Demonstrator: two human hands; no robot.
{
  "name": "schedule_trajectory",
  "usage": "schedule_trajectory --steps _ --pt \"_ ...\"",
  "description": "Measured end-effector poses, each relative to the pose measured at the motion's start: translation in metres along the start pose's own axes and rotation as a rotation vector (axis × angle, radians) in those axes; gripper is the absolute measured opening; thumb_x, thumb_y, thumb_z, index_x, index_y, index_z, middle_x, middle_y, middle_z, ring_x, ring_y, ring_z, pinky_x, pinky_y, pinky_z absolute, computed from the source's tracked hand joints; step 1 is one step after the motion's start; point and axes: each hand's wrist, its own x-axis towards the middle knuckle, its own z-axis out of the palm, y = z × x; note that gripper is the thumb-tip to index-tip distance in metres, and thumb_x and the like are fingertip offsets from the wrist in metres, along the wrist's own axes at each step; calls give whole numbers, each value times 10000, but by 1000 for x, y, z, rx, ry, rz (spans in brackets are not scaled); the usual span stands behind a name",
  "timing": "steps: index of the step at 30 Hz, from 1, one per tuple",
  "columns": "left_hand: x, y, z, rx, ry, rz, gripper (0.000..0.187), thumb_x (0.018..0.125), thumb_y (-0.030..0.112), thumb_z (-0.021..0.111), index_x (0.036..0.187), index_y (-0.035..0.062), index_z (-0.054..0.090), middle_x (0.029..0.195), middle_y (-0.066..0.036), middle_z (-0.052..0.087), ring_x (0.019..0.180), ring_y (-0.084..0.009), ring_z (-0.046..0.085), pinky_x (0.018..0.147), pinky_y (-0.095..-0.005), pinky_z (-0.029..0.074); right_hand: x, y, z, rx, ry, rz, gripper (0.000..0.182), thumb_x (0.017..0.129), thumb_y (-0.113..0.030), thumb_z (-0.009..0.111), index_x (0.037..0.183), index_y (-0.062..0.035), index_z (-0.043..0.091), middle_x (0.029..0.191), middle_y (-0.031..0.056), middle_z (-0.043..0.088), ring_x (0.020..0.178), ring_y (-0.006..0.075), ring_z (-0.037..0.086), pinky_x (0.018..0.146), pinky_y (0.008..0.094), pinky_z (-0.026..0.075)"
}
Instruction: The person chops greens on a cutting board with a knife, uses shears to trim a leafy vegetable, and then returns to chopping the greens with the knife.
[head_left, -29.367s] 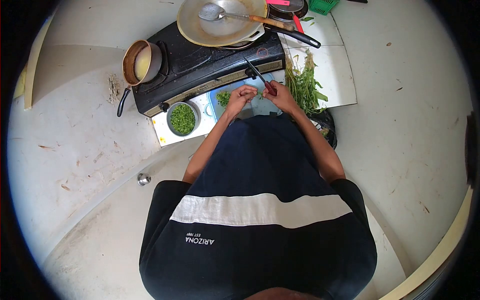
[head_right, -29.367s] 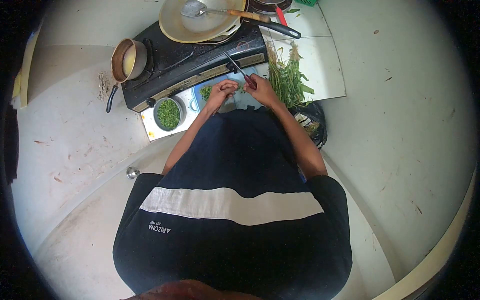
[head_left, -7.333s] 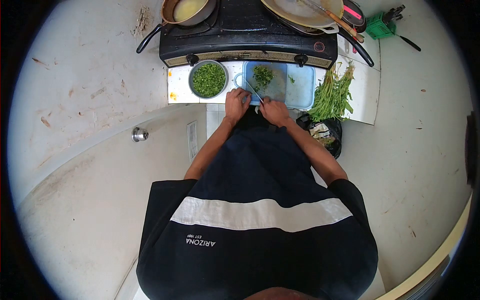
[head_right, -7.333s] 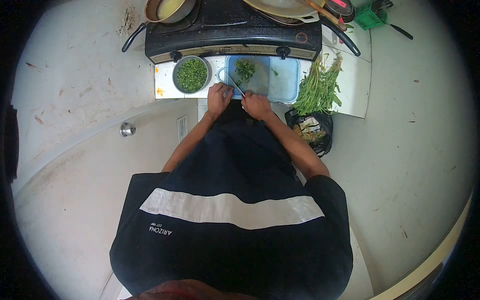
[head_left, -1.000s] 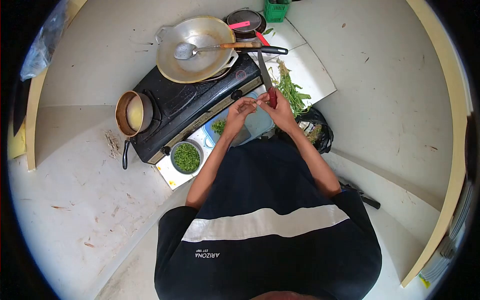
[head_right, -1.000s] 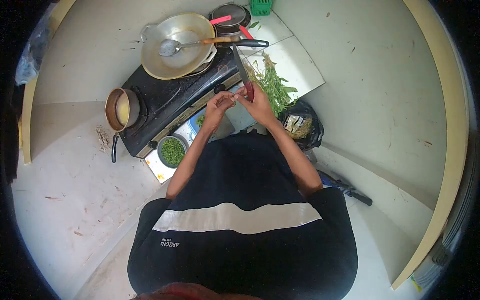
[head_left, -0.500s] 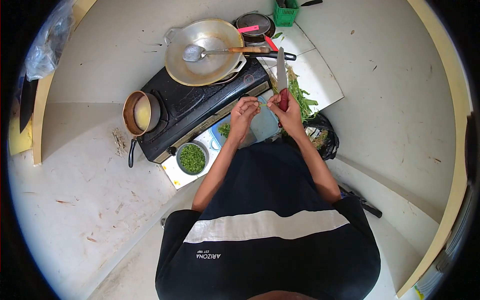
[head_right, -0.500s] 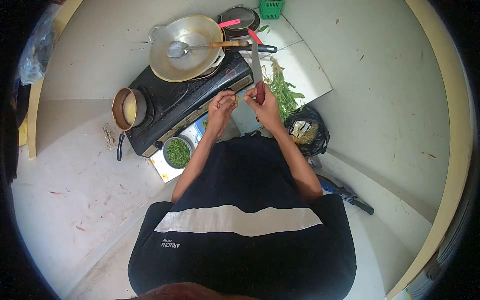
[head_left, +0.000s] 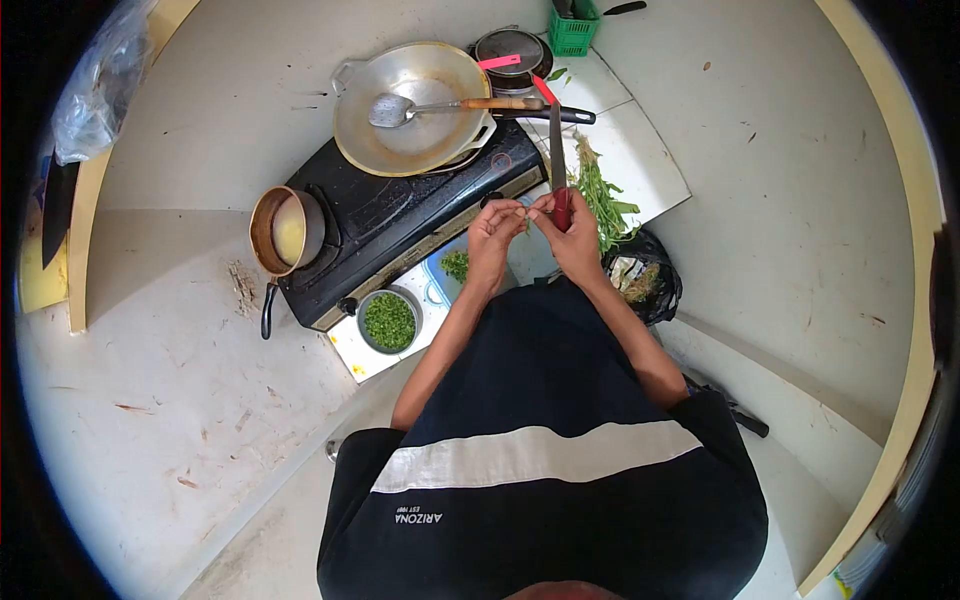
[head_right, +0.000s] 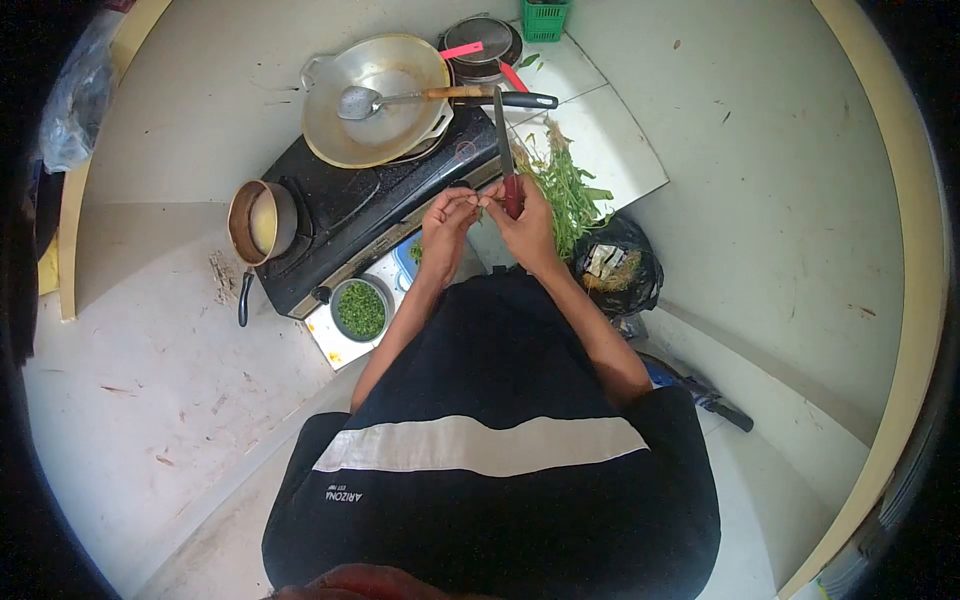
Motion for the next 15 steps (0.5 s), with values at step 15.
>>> schedule_trajectory --steps 15 --pt "-2 -2 0 237 10 161 194 961 -17 676 1145 35 640 1037 -28 684 972 -98 636 897 -266 507 -3 -4 0 -99 -26 -47 198 900 -42 787 967 21 612 917 110 742 831 137 688 778 304 552"
